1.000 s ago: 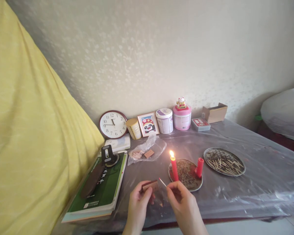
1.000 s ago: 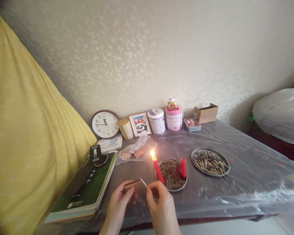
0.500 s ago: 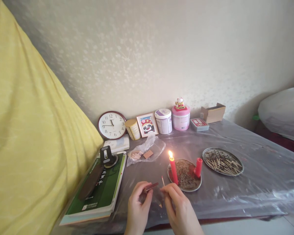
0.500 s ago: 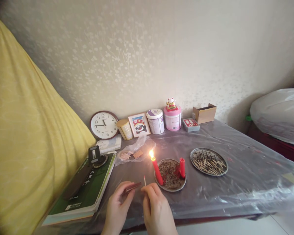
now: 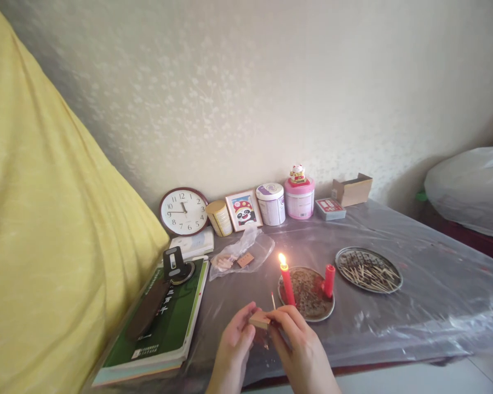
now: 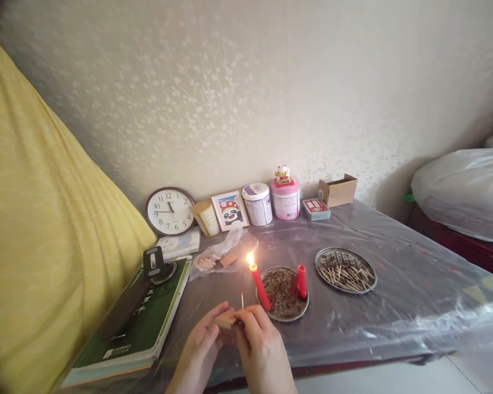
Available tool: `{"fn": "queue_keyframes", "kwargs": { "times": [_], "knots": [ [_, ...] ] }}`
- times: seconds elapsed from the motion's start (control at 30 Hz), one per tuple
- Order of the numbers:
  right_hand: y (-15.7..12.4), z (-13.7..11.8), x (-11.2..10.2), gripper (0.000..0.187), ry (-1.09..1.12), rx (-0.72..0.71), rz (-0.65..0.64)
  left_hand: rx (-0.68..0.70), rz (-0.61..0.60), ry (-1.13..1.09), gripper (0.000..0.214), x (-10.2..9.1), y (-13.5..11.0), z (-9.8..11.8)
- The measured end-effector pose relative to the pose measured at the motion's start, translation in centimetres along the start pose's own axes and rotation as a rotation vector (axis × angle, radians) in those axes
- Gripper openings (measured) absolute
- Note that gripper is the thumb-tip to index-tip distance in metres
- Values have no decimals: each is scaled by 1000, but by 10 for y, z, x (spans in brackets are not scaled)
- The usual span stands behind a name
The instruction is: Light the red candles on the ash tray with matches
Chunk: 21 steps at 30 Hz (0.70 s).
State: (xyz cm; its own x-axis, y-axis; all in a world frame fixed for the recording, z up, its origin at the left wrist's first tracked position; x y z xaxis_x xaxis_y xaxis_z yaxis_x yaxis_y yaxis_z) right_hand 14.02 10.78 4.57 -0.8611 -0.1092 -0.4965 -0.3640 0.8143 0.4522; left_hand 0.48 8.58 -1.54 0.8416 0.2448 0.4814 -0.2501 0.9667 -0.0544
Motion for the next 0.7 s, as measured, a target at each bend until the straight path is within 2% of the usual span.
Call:
{"fn": "queue_keyframes", "kwargs": {
  "times": [0.1, 0.27, 0.53, 0.7],
  "knots": [
    [-1, -1, 1, 19, 24, 2, 0, -71, -79, -116, 39, 11, 0, -5],
    [-2, -1, 3, 19, 22, -24, 12, -88, -87, -138, 38, 16, -3, -2],
    [0, -5, 3, 20, -27, -74, 27, -111, -98, -87, 40, 10, 0, -10],
    [-2, -1, 9, 21, -45, -94, 0, -116, -90, -139, 33, 2, 5, -13]
  ]
}}
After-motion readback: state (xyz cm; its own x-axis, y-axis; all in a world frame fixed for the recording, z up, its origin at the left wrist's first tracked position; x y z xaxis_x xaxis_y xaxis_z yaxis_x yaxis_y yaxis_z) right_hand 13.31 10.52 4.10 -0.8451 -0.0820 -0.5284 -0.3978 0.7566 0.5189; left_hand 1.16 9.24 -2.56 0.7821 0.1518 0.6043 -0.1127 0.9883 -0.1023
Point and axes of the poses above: each hand's wrist, its own y-axis towards the middle knuckle, its own x-axis out of the palm, z = x × y, the point moved 8 cm from there along y, towards the middle knuckle, and after that the axes turned 2 degrees about -y, right-handed, at the moved point
